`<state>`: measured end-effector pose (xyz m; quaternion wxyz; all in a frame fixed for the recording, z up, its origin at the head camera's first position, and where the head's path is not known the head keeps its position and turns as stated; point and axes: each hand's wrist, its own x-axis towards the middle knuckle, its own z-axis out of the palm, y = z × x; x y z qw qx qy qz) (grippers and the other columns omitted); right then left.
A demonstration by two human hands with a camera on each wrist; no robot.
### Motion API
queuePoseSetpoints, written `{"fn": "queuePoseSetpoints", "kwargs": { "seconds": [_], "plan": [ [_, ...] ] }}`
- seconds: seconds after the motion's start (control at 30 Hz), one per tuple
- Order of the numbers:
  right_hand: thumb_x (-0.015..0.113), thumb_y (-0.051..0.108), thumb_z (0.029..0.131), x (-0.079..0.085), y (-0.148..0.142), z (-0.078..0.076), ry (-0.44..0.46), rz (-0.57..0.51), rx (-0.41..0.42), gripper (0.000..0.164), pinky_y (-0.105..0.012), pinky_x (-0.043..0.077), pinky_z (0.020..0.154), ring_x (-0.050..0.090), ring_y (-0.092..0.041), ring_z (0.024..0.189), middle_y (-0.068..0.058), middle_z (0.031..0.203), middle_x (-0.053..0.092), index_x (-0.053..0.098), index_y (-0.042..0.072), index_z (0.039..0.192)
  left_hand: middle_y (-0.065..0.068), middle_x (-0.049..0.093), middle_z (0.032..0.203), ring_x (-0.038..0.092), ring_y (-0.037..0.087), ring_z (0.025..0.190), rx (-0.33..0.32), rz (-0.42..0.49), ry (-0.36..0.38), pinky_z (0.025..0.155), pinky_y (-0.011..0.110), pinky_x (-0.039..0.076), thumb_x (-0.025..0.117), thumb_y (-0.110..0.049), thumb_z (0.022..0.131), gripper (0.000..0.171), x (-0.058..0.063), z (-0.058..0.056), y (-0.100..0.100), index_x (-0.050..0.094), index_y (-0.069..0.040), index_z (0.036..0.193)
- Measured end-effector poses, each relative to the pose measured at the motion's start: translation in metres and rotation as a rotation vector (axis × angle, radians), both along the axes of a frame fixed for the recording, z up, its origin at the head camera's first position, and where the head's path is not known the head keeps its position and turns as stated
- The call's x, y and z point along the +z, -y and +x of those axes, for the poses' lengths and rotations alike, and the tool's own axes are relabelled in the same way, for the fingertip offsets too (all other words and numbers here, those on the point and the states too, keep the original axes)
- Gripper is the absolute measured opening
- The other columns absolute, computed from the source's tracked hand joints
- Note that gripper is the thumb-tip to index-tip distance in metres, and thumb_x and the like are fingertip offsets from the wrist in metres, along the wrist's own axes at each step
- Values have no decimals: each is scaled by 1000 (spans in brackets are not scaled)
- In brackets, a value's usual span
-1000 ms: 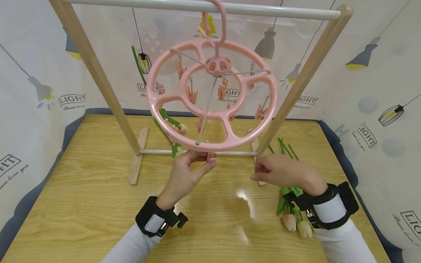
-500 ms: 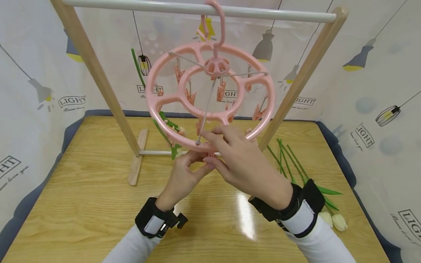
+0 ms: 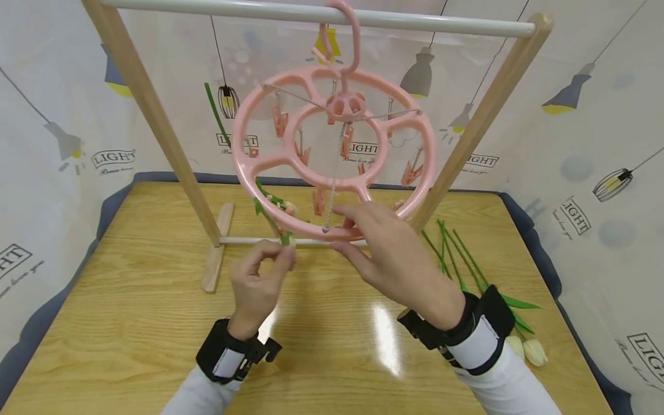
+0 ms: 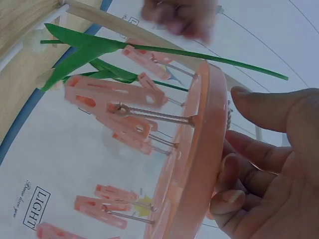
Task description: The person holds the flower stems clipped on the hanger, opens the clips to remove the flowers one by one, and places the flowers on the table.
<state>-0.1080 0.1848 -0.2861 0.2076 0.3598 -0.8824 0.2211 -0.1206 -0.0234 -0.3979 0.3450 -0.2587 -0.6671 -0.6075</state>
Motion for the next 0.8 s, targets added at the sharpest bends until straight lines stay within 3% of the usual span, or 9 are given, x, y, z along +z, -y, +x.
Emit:
{"fn": "queuePoseSetpoints", "kwargs": {
  "seconds": [0.07, 0.17, 0.27, 0.33, 0.4, 0.47, 0.6, 0.7, 0.8],
  "plan": [
    [83, 9, 78, -2, -2, -1, -5, -10, 7, 46, -25, 49, 69, 59, -13, 84, -4, 101, 67, 64, 5, 119, 18, 66, 75, 61, 20, 66, 80, 61, -8, 65, 20, 53, 58, -3, 95, 15, 0, -3, 7, 63, 7, 84],
    [84, 9, 76, -3, -5, -3, -20, -17, 11, 39, -24, 47, 74, 59, -14, 90, -3, 102, 67, 68, 7, 111, 19, 63, 99, 59, 20, 91, 67, 60, 165, 82, 24, 50, 45, -14, 105, 25, 4, -10, 15, 62, 4, 108],
    [85, 11, 75, -4, -7, -5, -28, -23, 2, 34, -25, 44, 78, 58, -16, 93, -2, 100, 67, 69, 8, 105, 17, 53, 126, 51, 24, 117, -88, -9, 389, 101, 40, 46, 32, -23, 109, 38, 5, -15, 20, 47, -7, 141],
    [86, 12, 75, -5, -7, -7, -28, -27, -7, 33, -25, 44, 79, 57, -16, 93, -2, 99, 66, 69, 8, 102, 14, 47, 139, 45, 25, 131, -204, -29, 505, 111, 51, 40, 25, -29, 110, 44, 4, -16, 21, 37, -14, 149],
    [86, 12, 74, -7, -8, -9, -26, -32, -14, 32, -26, 44, 81, 57, -17, 92, -3, 97, 66, 69, 7, 101, 11, 44, 148, 38, 26, 141, -286, -40, 582, 118, 55, 32, 21, -34, 110, 48, 1, -16, 21, 34, -14, 151],
    [87, 12, 73, -8, -10, -10, -25, -36, -18, 32, -27, 44, 81, 56, -18, 92, -4, 96, 66, 69, 6, 99, 10, 43, 151, 35, 25, 145, -334, -30, 617, 121, 53, 28, 21, -36, 110, 49, -1, -15, 20, 38, -9, 147],
    [86, 11, 73, -10, -13, -14, -23, -49, -31, 31, -28, 43, 81, 55, -19, 91, -5, 93, 64, 69, 5, 97, 22, 58, 133, 49, 26, 132, -395, 21, 585, 113, 54, 38, 29, -29, 110, 39, -4, -13, 17, 47, 2, 125],
    [85, 10, 74, -11, -16, -17, -27, -57, -45, 28, -31, 43, 83, 55, -20, 89, -6, 91, 64, 69, 4, 96, 25, 63, 124, 59, 21, 122, -447, 73, 578, 108, 53, 44, 36, -24, 109, 28, -6, -12, 14, 47, 0, 115],
    [84, 9, 76, -14, -19, -21, -35, -61, -56, 25, -33, 43, 82, 55, -22, 88, -8, 90, 65, 68, 3, 95, 17, 66, 117, 65, 13, 114, -497, 126, 595, 106, 45, 50, 44, -22, 106, 18, -7, -10, 13, 46, -5, 109]
  ]
}}
